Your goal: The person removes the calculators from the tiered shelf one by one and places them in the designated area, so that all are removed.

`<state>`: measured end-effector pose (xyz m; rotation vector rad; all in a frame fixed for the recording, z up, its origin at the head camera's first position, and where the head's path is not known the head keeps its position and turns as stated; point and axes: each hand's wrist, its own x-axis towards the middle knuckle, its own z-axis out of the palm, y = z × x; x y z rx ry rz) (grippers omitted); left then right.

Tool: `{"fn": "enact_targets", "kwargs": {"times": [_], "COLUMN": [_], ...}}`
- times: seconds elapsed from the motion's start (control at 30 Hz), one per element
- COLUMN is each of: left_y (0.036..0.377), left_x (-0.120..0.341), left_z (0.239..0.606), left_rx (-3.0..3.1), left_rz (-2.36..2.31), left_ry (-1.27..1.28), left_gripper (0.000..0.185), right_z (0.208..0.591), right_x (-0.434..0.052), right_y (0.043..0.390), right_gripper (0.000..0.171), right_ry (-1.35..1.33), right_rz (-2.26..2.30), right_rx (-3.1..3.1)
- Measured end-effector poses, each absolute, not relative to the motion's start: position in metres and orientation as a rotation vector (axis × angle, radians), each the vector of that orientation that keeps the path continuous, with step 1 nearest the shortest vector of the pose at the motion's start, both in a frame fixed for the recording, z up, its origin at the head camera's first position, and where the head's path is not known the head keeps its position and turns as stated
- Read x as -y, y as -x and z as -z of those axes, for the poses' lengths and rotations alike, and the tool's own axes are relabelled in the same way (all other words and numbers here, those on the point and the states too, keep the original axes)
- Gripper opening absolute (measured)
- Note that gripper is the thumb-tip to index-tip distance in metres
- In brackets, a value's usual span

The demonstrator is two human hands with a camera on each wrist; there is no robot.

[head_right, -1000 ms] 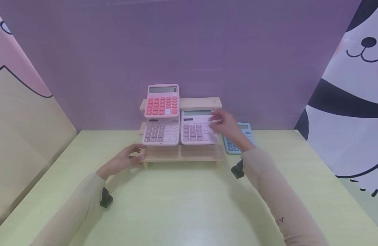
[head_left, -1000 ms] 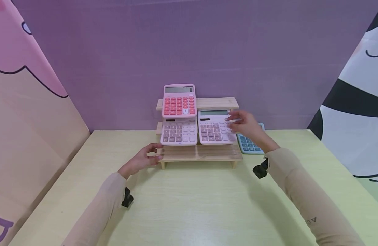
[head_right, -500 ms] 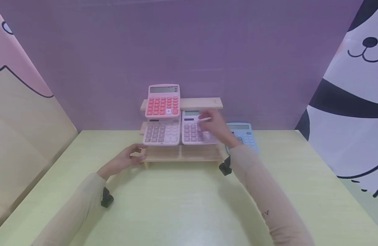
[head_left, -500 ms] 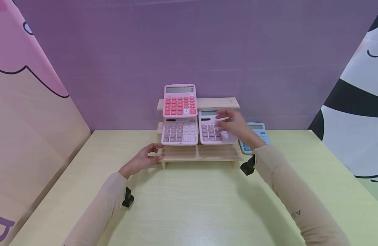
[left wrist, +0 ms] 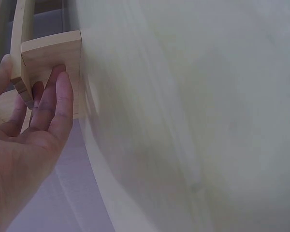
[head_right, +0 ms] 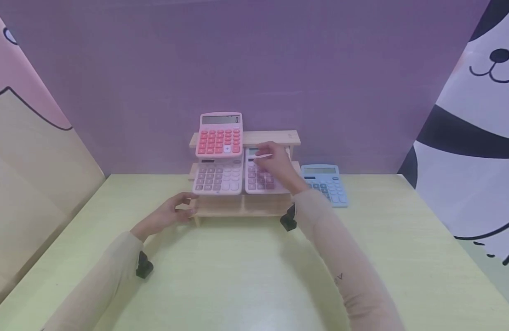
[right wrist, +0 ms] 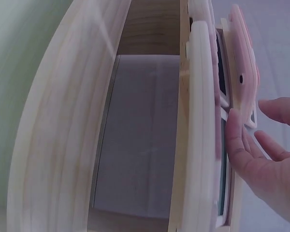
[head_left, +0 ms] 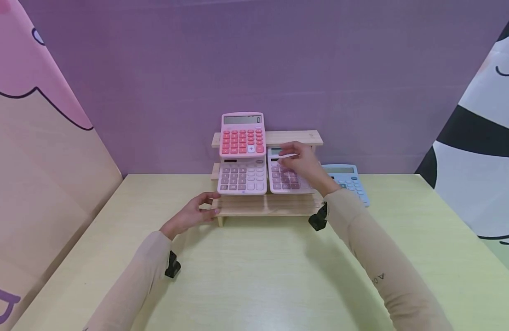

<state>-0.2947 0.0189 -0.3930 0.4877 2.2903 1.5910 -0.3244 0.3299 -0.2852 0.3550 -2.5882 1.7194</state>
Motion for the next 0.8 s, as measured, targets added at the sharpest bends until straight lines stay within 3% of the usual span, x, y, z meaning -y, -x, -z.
{"fn": "enact_targets", "kwargs": {"times": [0.8], "left_y": [0.296], "left_x": [-0.019], "left_z": [0.394], "left_rx": [-2.286], "left_rz": [-1.592], "left_ry": [-0.489], "left_gripper": [0.052], "right_z": [0.291], "right_x": [-0.287], "right_y": [0.337], "right_gripper": [0.050], "right_ry": [-0.271], "right_rz": [-2.055], "right_rx": [2.295]}}
